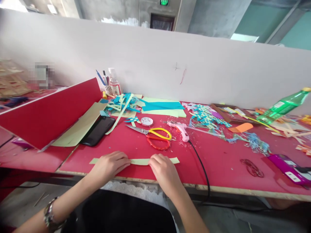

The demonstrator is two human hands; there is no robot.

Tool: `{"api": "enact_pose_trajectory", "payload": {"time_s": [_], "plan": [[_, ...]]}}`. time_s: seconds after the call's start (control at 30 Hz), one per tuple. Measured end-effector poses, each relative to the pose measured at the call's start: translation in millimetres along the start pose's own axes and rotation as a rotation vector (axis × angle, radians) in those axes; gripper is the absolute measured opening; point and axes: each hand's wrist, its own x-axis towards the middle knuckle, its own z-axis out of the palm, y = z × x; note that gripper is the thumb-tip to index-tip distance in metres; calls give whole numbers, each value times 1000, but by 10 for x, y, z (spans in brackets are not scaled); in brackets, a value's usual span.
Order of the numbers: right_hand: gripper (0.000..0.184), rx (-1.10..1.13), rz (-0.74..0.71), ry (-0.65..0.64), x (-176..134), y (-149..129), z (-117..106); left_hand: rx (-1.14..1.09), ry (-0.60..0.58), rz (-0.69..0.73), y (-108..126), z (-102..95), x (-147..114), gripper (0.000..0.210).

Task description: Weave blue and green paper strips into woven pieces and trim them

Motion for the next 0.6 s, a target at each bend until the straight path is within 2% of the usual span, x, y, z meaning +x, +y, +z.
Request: {"api": "enact_pose_trajectory", "payload": {"time_s": [0.13, 0.3, 0.5, 0.6], "plan": [[16, 20, -19, -25, 26, -70, 26, 24, 35, -6, 37, 26, -48, 21], [20, 59, -50, -32, 128, -182, 117, 29, 34, 13, 78, 55, -35, 23], [26, 26, -57, -84, 201, -153, 113, -56, 81, -63, -105, 60, -201, 29], [25, -29, -77, -111, 235, -150, 119, -97, 69, -76, -195, 56, -240, 29]]}}
